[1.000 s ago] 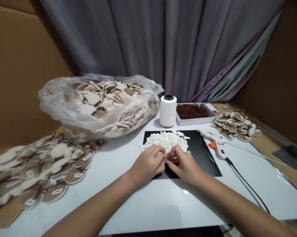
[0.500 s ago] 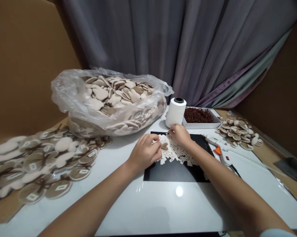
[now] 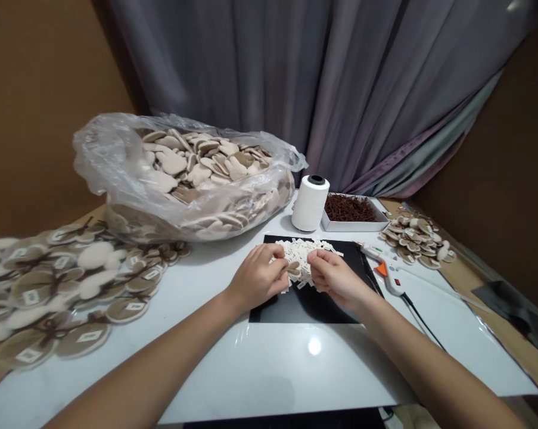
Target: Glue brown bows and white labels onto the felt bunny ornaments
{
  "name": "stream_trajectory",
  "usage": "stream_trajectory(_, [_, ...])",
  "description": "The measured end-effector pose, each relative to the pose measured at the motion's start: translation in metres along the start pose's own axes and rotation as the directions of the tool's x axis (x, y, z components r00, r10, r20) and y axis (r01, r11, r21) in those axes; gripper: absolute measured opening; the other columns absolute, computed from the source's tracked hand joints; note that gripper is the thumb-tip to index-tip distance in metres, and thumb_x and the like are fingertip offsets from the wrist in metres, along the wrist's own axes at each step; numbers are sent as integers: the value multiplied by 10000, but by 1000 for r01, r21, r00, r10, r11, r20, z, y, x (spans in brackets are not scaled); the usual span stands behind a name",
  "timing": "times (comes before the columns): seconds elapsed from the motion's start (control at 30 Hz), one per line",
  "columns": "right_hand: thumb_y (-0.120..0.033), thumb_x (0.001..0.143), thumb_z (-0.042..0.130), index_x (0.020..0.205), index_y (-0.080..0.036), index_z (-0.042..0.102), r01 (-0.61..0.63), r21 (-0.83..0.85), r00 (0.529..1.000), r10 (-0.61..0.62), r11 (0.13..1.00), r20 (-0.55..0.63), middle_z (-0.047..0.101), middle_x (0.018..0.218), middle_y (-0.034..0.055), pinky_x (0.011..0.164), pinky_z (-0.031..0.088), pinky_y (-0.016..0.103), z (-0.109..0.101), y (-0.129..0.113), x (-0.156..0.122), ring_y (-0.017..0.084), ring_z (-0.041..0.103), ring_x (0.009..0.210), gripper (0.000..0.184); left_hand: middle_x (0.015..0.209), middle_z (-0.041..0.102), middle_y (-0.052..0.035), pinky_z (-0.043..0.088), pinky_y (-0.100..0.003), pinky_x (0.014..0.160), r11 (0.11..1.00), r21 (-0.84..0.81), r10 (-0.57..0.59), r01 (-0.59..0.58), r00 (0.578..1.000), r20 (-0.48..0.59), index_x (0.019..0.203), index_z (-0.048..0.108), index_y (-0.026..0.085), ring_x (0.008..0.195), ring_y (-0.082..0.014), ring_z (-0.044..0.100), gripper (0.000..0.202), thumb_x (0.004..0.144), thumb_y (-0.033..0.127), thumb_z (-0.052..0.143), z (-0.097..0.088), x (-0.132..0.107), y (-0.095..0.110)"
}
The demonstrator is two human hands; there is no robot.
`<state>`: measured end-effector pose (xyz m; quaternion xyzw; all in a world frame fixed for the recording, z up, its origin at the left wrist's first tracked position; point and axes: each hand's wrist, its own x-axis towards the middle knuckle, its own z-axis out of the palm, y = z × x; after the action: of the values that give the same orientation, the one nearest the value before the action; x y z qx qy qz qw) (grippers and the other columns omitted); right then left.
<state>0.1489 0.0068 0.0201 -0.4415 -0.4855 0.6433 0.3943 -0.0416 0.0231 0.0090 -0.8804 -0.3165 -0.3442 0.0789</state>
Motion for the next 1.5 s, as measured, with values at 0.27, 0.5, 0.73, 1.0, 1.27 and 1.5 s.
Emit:
stream_trajectory(0.27, [-456, 836, 567, 731, -205, 398, -8, 159, 994, -10, 987, 108, 253, 540, -106, 389, 102, 177, 9, 7, -27, 42, 172, 422, 320, 882, 474, -54, 455, -315, 700, 991, -113, -69, 74, 996, 48, 734, 564, 162, 781, -179, 510, 56, 746, 126, 523, 9, -3, 3])
stream_trajectory(0.5, [-444, 848, 548, 730, -212, 430, 5, 118, 1000, -8, 993, 24, 233, 504, -104, 391, 119, 191, 18, 18, -35, 58, 149, 419, 286, 908, 429, -52, 465, -313, 741, 947, -267, -159, 177, 983, 90, 738, 557, 155, 824, -173, 509, 46, 763, 143, 521, 6, -1, 11])
stream_trajectory(0.73, [-372, 898, 467, 720, -185, 489, 248, -246, 967, -254, 937, 6, 422, 650, -29, 569, 309, 228, 25, 24, -47, 105, 373, 604, 260, 954, 387, -50, 437, -308, 856, 873, -422, -227, 243, 970, 89, 825, 584, 157, 917, -174, 469, 73, 791, 145, 520, 4, -2, 23])
stream_trajectory(1.0, [-275, 917, 427, 742, -187, 500, 241, -550, 971, -200, 800, 134, 438, 623, -41, 563, 293, 224, 27, 18, -65, 100, 394, 589, 209, 967, 359, -36, 402, -320, 922, 780, -524, -345, 342, 934, 97, 862, 597, 172, 947, -172, 444, 84, 811, 211, 542, 2, -2, 19])
stream_trajectory(1.27, [-438, 868, 498, 742, -180, 500, 75, -236, 996, -63, 969, 57, 332, 573, -63, 478, 239, 206, -1, 34, -61, 80, 289, 513, 287, 944, 352, -24, 408, -307, 901, 724, -605, -337, 331, 935, 108, 847, 606, 187, 916, -163, 439, 91, 810, 244, 545, -6, 0, 25])
stream_trajectory(1.5, [-433, 741, 602, 702, -202, 468, -50, -168, 998, 44, 985, -38, 253, 466, -110, 400, 140, 195, -16, 1, -4, 59, 176, 403, 270, 903, 342, -21, 420, -299, 842, 746, -596, -205, 297, 954, 219, 797, 610, 174, 871, -160, 435, 83, 769, 168, 532, -1, -2, 31])
